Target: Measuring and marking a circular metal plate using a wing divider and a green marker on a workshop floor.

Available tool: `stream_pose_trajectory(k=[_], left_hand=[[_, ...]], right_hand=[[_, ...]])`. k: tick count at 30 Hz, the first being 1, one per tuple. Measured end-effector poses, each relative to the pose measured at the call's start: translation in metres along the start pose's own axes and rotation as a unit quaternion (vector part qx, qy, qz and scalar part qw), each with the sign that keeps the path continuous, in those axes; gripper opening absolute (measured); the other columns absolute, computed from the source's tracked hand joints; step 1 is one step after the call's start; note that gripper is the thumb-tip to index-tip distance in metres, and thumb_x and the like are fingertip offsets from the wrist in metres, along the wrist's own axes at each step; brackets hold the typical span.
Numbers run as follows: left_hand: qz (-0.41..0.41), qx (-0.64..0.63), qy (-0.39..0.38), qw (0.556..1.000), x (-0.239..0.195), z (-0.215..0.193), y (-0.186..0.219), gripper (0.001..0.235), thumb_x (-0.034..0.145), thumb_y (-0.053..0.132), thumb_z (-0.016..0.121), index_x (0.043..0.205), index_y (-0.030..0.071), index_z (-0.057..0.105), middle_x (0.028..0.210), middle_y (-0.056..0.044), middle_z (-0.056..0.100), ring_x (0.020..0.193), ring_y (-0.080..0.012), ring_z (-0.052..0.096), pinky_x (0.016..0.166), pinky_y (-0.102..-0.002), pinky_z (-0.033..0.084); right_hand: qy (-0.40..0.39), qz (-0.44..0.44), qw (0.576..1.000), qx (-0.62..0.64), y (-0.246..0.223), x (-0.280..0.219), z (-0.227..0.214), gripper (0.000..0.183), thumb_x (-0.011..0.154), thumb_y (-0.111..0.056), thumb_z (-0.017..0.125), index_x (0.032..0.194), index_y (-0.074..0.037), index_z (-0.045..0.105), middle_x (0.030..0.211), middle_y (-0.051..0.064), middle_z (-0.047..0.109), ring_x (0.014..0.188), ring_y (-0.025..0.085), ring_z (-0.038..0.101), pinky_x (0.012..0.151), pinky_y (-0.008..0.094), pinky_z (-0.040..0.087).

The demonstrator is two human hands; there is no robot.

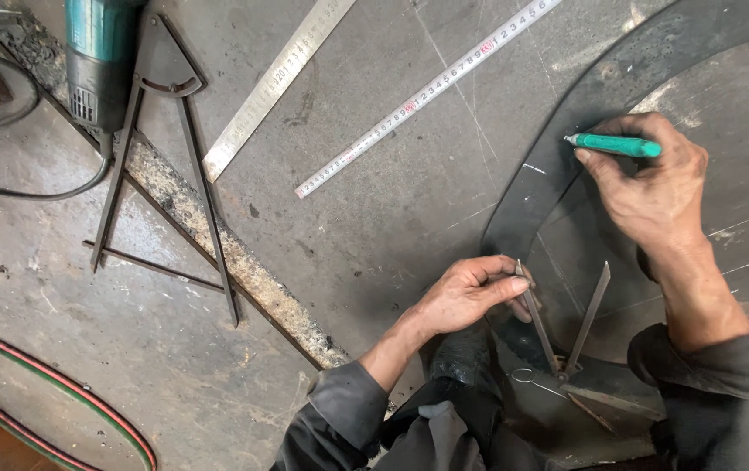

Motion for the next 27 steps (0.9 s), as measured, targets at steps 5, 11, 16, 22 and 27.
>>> stream_pose_trajectory(k=[5,11,16,22,27], left_hand=[[0.037,-0.038,0.047,0.998,0.005,-0.001,-0.003,0.027,0.109,0.025,0.058,0.119,0.0,0.065,0.108,-0.014,0.075,0.095,-0.0266,0.076,0.088,-0.039,0.062],[0.038,-0.206,0.174,0.962,0.036,0.013,-0.012,0.022,0.108,0.025,0.058,0.116,0.006,0.062,0.112,-0.015,0.074,0.104,-0.028,0.074,0.093,-0.041,0.059],[0.063,-0.312,0.188,0.929,0.064,0.029,-0.008,0.018,0.108,0.024,0.059,0.114,0.007,0.062,0.113,-0.013,0.073,0.106,-0.0271,0.073,0.097,-0.042,0.057],[0.027,-0.308,0.21,0.927,0.071,0.032,-0.01,0.02,0.109,0.026,0.06,0.113,0.007,0.062,0.111,-0.012,0.073,0.106,-0.0254,0.073,0.098,-0.043,0.056],[0.027,-0.308,0.217,0.926,0.075,0.033,-0.011,0.019,0.108,0.026,0.061,0.112,0.007,0.063,0.11,-0.01,0.073,0.107,-0.0266,0.072,0.098,-0.044,0.056]], right_hand=[[0.044,0.095,0.987,0.123,0.035,-0.017,-0.027,0.027,0.101,-0.007,0.082,0.118,0.001,0.063,0.112,0.013,0.071,0.101,0.02,0.07,0.089,0.03,0.059],[0.155,0.202,0.961,0.107,-0.016,-0.037,-0.061,0.036,0.101,-0.017,0.071,0.13,-0.002,0.057,0.117,0.003,0.067,0.107,0.015,0.065,0.094,0.028,0.053],[-0.035,0.181,0.979,0.084,-0.012,-0.069,-0.045,0.027,0.109,-0.017,0.068,0.127,0.003,0.069,0.107,0.011,0.071,0.1,0.016,0.064,0.085,0.03,0.052],[-0.024,0.246,0.969,-0.004,-0.034,-0.058,-0.037,0.03,0.107,-0.019,0.072,0.131,-0.001,0.073,0.078,0.011,0.069,0.062,0.013,0.063,0.055,0.029,0.048],[-0.007,0.23,0.973,0.016,-0.026,-0.059,-0.035,0.027,0.108,-0.016,0.073,0.128,0.002,0.073,0.082,0.01,0.069,0.063,0.012,0.062,0.056,0.028,0.047]])
Point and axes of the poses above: each hand's wrist, its own x-axis towards the middle knuckle, its own z-axis out of the palm, y = z × x, the point moved 2 cm from there along x, towards the middle knuckle
